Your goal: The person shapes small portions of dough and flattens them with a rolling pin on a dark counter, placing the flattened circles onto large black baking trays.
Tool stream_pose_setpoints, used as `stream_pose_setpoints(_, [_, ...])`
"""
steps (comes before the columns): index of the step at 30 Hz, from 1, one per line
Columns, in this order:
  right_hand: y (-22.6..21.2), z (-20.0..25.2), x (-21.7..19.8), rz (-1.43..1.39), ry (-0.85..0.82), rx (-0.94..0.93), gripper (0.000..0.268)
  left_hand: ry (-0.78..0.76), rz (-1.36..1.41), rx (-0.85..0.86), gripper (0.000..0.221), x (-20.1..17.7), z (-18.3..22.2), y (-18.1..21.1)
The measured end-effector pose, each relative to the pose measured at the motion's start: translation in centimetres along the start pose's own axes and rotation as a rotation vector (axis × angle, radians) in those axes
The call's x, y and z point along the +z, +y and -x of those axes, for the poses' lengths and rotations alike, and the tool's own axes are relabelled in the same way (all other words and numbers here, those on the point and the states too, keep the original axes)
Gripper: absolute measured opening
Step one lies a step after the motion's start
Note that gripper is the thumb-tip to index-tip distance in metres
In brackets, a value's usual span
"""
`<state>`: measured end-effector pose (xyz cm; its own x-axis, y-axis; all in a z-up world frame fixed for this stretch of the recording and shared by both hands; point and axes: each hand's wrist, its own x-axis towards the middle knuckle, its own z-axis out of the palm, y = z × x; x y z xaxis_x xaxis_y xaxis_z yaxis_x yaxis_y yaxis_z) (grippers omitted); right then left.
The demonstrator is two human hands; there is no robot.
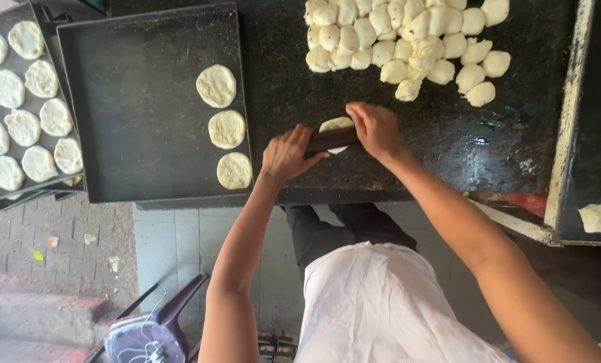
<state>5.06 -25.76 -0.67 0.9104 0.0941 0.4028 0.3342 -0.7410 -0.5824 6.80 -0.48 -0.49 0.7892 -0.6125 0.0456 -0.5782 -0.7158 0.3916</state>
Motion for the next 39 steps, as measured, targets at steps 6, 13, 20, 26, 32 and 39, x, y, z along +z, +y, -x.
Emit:
stream_pose_setpoints(6, [4.6, -7.0, 3.8, 0.101, -0.073, 0.119, 0.016, -0.006, 0.051, -0.286, 0.070, -1.3, -6.9, -3.7])
stream_pose_setpoints(13, [-3.0, 3.8, -1.3, -0.135, -0.032, 0.385, 0.026, 0.169, -0.036, -0.015, 0.064, 0.3, 2.8, 2.3])
stream_pose_setpoints(20, [-0.2, -2.3, 2.9, 0.245, -0.229, -0.122, 0.024, 0.276, 0.027, -0.678, 0.053, 1.1, 4.0, 2.8])
stream_pose_setpoints(26, [-4.5, -7.9, 3.0, -0.589, -0.911, 0.600, 0.016, 0.230, -0.001, -0.592, 0.059, -0.2, 4.3, 1.6])
stream_pose_setpoints(32, [-8.9, -20.5, 14.4, -0.862, -0.417, 0.274, 0.022, 0.189, 0.043, -0.527, 0.060, -0.2, 4.9, 0.3])
stream_pose_setpoints(39, [-7.7, -23.5, 23.9, 0.001, 0.046, -0.076, 0.015, 0.131, 0.070, -0.412, 0.060, 0.4, 5.6, -1.3])
